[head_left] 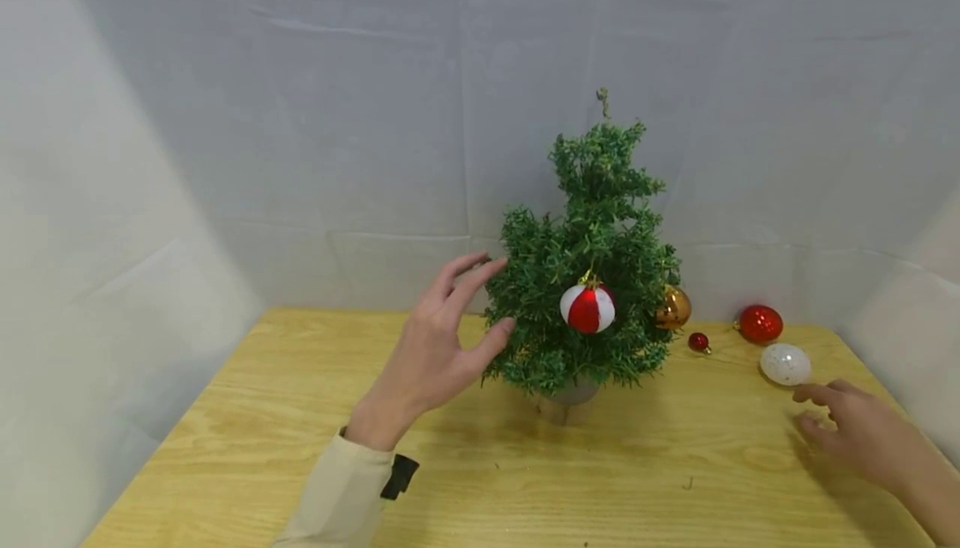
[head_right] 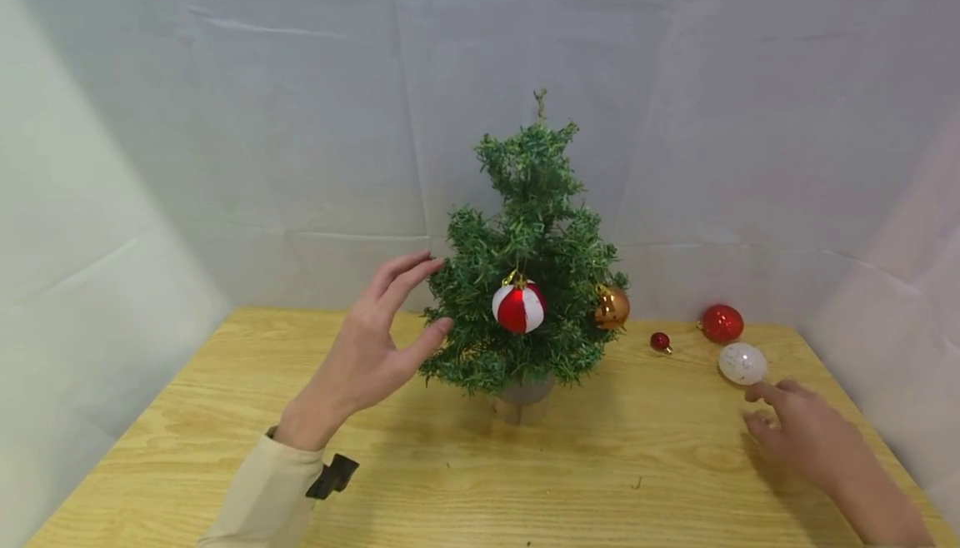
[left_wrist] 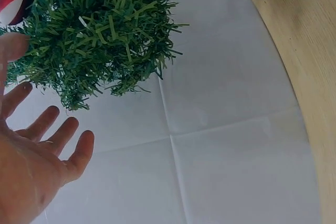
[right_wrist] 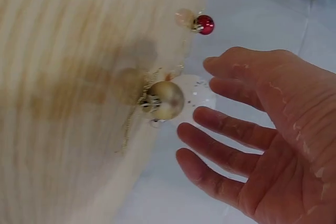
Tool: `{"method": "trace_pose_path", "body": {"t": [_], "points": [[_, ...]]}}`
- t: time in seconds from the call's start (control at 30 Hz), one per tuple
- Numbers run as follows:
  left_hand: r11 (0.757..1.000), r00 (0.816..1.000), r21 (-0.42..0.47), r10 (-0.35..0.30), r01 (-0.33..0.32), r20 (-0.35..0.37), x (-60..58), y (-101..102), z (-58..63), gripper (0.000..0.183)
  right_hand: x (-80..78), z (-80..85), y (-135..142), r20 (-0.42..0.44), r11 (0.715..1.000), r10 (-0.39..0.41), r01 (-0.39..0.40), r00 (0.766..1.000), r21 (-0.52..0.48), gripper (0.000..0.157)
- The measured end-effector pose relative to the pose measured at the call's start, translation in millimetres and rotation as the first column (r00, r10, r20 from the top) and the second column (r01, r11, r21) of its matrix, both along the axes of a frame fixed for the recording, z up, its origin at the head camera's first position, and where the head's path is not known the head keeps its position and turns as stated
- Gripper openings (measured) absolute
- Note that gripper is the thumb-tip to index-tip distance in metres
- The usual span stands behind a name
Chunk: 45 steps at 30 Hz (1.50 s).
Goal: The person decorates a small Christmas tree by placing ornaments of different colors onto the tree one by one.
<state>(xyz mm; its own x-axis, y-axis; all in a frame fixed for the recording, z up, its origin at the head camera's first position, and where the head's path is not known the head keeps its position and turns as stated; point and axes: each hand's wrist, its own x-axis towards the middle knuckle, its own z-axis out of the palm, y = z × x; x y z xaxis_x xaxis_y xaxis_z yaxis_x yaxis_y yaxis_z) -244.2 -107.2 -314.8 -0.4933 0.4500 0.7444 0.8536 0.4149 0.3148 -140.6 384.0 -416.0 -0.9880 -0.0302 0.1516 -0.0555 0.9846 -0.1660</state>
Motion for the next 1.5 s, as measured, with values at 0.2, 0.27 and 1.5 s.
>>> {"method": "trace_pose_path", "body": {"t": [0.2,0.27,1.5], "points": [[1.000,0.999,-0.020,0.008,-0.007,0.052,-3.1,-0.3,-1.4,0.064,1.1,-12.2,6.1,-0.007,0.999,0.031,-0.031,0.999,0.032,0.018],[1.000,0.998,-0.016,0.002,-0.001,0.062,-3.9,-0.3,-2.2,0.063,1.1,-14.7,7.6,0.010,0.999,0.028,-0.029,1.000,0.031,0.017],[0.996,0.997,0.066,-0.068,0.065,0.049,1.4,2.5,-4.1,0.055,24.5,14.0,-16.1,-0.378,1.000,-0.030,0.030,0.925,-0.008,0.030]]}}
